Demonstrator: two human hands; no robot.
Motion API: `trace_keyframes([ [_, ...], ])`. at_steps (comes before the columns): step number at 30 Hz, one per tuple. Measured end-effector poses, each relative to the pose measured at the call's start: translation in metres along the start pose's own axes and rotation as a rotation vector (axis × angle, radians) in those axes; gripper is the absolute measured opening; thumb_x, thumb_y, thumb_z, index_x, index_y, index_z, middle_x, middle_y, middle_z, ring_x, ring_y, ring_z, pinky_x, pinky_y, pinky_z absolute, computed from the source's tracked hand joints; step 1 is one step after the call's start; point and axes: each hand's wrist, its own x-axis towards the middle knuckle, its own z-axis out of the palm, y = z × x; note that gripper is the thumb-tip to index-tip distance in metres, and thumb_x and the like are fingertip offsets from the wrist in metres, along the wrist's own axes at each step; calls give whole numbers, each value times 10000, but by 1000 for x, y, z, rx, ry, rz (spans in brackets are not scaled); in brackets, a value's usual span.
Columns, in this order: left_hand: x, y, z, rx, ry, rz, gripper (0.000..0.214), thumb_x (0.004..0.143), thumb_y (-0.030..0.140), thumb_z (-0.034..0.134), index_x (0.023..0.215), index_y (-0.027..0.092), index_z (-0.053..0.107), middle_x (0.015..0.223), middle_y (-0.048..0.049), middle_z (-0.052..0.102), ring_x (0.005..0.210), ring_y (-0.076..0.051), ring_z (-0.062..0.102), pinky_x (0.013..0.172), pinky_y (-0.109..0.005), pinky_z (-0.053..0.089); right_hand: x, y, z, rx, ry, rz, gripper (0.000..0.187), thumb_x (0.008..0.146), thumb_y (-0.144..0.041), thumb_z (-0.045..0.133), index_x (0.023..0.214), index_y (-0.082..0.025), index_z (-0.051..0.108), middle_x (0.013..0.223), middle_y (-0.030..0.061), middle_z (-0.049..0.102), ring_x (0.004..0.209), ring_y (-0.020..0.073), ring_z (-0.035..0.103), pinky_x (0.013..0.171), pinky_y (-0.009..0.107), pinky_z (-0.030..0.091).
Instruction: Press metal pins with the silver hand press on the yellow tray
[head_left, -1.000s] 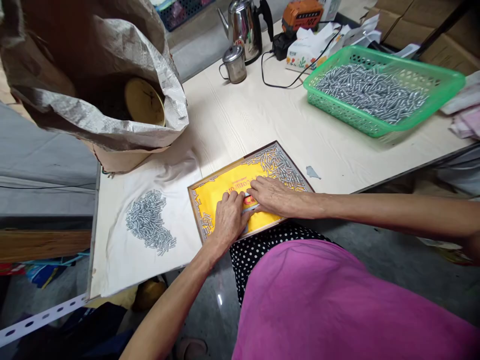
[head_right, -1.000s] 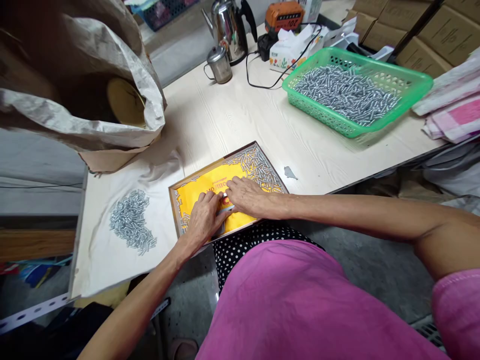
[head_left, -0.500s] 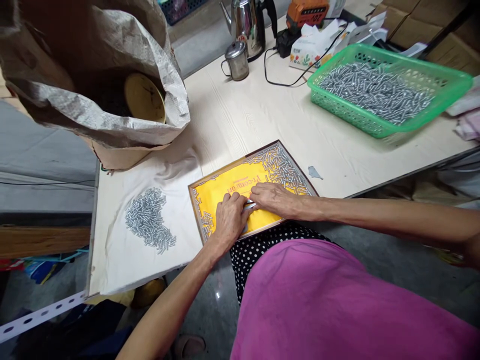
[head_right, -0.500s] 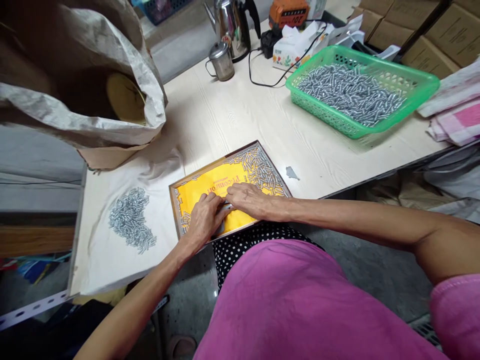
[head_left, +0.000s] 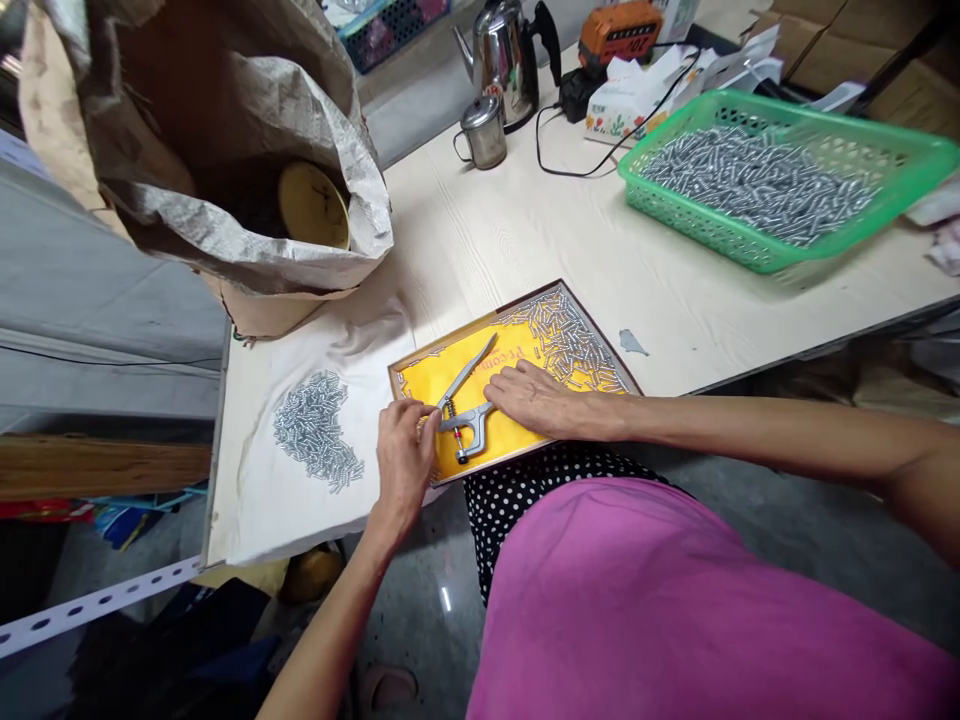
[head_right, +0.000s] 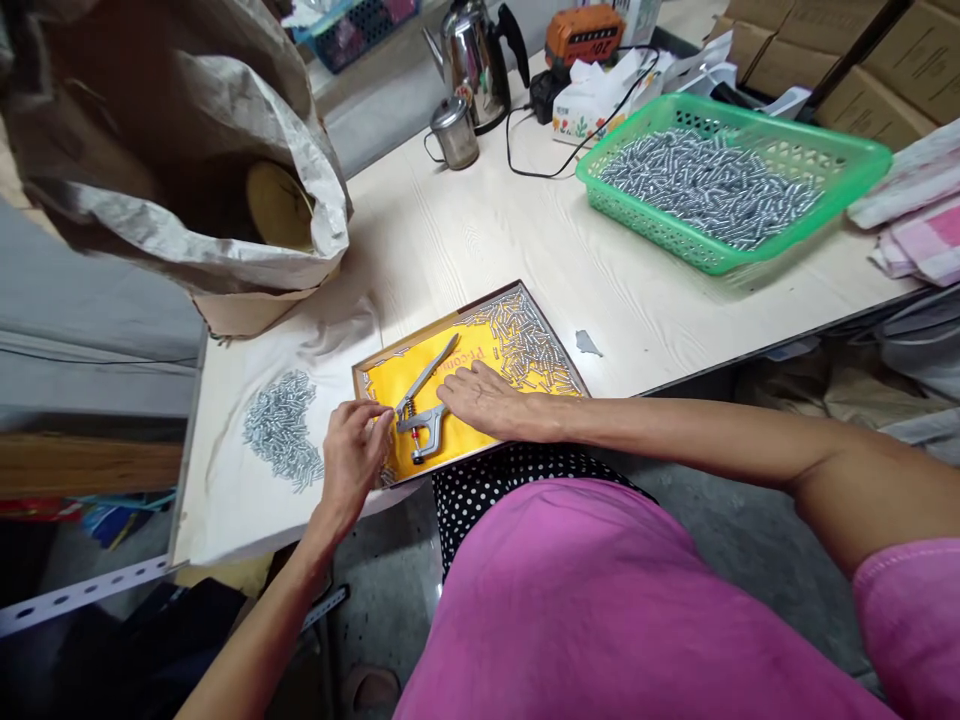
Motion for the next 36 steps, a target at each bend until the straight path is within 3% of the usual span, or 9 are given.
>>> trace_keyframes([
  [5, -10, -20, -18, -44, 1, -211, 240, 918, 366, 547, 877, 190, 705, 919, -72, 657, 901, -227, 628, 809, -368, 533, 3, -1, -16, 2, 91, -32, 303, 997, -59, 268, 1006, -195, 538, 974, 66, 626, 828, 208, 485, 828, 383, 285],
  [10, -9, -14, -17, -116, -43, -353, 292, 871, 414, 555, 783, 187, 717, 800, -52, 669, 770, -198, 621, 742, -322, 496, 12, -2, -28, -52, 178, 13, 319, 1020, -104, 242, 1024, -184, 550, 982, 93, 645, 798, 221, 469, 750, 374, 246],
  [14, 1, -4, -9, -366, -208, -505, 430, 788, 577, 614, 713, 165, 712, 669, -19, 618, 652, -160, 571, 596, -257, 416, 16, -3, -28, -69, 187, -2, 321, 1036, -136, 248, 1007, -176, 565, 966, 95, 645, 808, 221, 474, 751, 383, 232],
  [18, 10, -6, -2, -602, -426, -646, 548, 605, 703, 714, 584, 169, 596, 481, 52, 434, 474, -87, 363, 475, -227, 245, 18, 0, -22, -68, 205, -34, 319, 1046, -151, 249, 968, -186, 556, 925, 73, 635, 795, 209, 468, 765, 385, 228],
  [24, 19, -9, -12, -489, -625, -525, 538, 621, 655, 722, 477, 188, 495, 480, 51, 392, 500, -83, 317, 496, -234, 209, 17, 12, -18, 86, 131, -91, 306, 1046, -185, 256, 841, -215, 482, 802, 14, 596, 655, 176, 396, 714, 359, 228],
  [26, 20, -4, -14, -420, -594, -417, 487, 650, 568, 742, 468, 185, 504, 510, 33, 433, 545, -97, 361, 517, -235, 221, 12, 14, -18, 98, 113, -97, 299, 1038, -180, 266, 824, -219, 469, 773, 11, 582, 644, 176, 396, 715, 359, 239],
  [28, 20, 1, -12, -429, -530, -421, 460, 668, 531, 749, 482, 181, 516, 523, 26, 455, 552, -98, 379, 516, -231, 221, 5, 14, -16, 61, 133, -83, 289, 1030, -165, 271, 837, -220, 480, 766, 17, 576, 665, 184, 423, 732, 366, 252],
  [33, 21, -1, -6, -957, -607, -824, 530, 578, 651, 793, 653, 187, 549, 478, 89, 397, 411, -44, 249, 424, -207, 166, -7, 14, -8, 7, 248, 83, 251, 1035, -257, 328, 868, -227, 513, 780, 36, 593, 650, 191, 412, 681, 359, 240],
  [36, 22, -10, -7, -1146, -716, -835, 605, 482, 641, 864, 728, 166, 582, 502, 103, 408, 398, -24, 231, 399, -191, 165, -9, 14, -6, 20, 261, 89, 266, 1041, -290, 326, 890, -223, 535, 778, 41, 602, 646, 189, 402, 668, 350, 238],
])
